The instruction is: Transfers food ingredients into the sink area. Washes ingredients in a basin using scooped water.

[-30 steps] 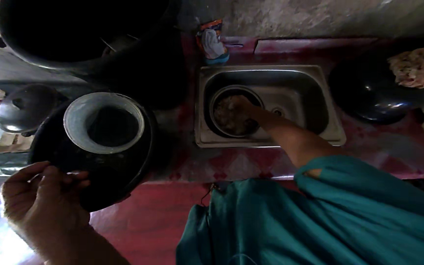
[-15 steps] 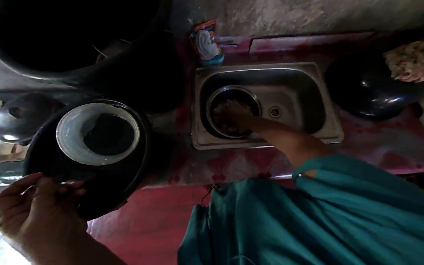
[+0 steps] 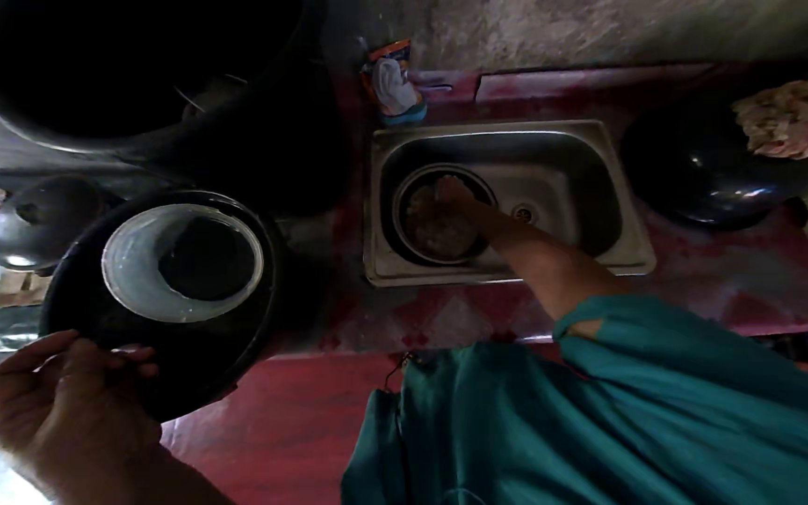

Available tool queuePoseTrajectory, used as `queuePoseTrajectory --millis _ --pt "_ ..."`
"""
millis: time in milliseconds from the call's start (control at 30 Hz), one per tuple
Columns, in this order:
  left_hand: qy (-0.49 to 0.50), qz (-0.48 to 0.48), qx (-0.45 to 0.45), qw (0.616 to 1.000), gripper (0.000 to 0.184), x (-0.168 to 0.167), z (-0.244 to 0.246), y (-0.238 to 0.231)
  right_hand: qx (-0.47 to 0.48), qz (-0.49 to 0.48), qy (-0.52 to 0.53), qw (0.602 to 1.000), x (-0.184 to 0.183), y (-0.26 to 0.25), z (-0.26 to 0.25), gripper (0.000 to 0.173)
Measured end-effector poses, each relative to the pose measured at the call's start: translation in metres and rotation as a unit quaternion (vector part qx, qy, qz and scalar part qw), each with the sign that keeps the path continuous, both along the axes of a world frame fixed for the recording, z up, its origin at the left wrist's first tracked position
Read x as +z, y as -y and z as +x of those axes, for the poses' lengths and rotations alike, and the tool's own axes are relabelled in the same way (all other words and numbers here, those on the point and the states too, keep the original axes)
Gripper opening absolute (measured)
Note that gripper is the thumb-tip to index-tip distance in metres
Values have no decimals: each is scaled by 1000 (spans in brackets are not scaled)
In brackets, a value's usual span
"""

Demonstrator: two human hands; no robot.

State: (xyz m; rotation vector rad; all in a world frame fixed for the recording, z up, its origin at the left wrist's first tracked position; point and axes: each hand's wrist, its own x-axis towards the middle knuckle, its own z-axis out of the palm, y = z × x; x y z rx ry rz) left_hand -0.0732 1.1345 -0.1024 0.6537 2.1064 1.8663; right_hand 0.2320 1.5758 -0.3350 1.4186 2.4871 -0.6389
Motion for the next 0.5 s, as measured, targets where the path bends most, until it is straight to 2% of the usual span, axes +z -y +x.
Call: queuePoseTrajectory --millis 67,100,133,200,267,367,433,500 --pt "-1 5 -14 1000 19 -6 -7 3 -6 2 -2 1000 4 19 -5 68" --pt "2 5 -13 1000 19 -7 -8 3 14 0 -4 1000 6 29 -8 72" --pt "5 1 -6 1000 19 -6 -7 2 42 -3 -10 999 13 38 -10 70" --pt "4 -4 5 1000 18 -1 -2 0 73 -81 -44 993 38 47 -11 58" --pt "4 3 1 1000 18 1 1 0 57 -119 -75 988 35 34 1 52" --pt "4 21 -15 1000 19 -5 -3 3 57 -70 10 996 9 4 32 65" --pt "-1 19 -17 1000 18 -7 -5 3 -8 -86 44 995 16 23 48 78" --pt "-4 16 -13 1000 18 -8 -8 4 -31 -77 43 996 14 50 49 88"
